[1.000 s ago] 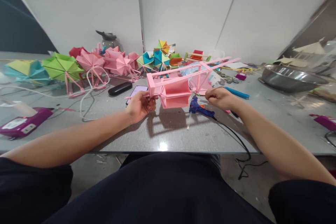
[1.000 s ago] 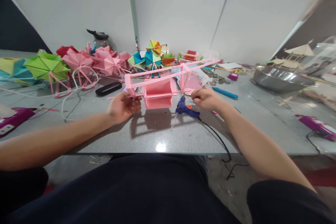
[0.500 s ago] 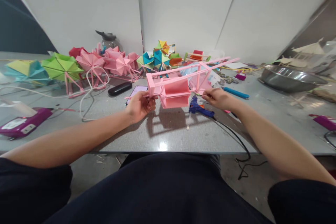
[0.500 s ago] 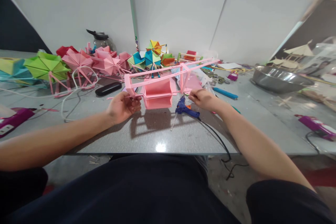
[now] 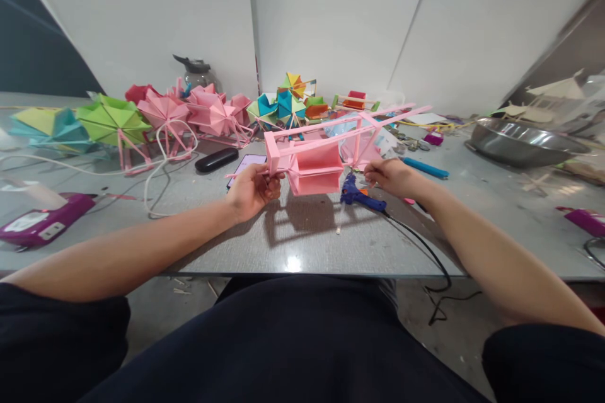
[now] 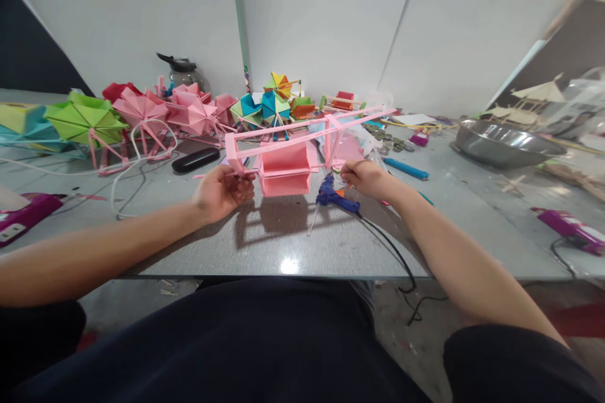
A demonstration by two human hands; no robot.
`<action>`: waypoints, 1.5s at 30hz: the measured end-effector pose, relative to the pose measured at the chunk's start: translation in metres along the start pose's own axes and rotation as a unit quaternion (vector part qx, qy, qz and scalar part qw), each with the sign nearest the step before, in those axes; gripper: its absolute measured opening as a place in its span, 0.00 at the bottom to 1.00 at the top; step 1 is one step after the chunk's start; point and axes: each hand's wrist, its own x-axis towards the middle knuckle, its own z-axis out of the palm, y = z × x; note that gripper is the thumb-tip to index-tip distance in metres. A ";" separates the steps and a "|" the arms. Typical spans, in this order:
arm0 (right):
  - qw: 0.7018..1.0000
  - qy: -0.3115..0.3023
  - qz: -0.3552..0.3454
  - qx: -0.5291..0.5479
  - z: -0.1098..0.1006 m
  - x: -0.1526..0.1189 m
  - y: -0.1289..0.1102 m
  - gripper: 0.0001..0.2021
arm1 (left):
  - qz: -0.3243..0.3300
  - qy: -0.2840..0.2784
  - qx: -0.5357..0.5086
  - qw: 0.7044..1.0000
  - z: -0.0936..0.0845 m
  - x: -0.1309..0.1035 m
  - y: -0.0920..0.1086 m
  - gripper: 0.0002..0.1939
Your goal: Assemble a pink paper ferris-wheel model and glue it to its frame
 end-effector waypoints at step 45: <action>0.978 0.175 -0.088 0.076 0.025 0.019 0.032 0.08 | -0.007 -0.003 -0.011 1.000 0.000 0.001 0.000 0.17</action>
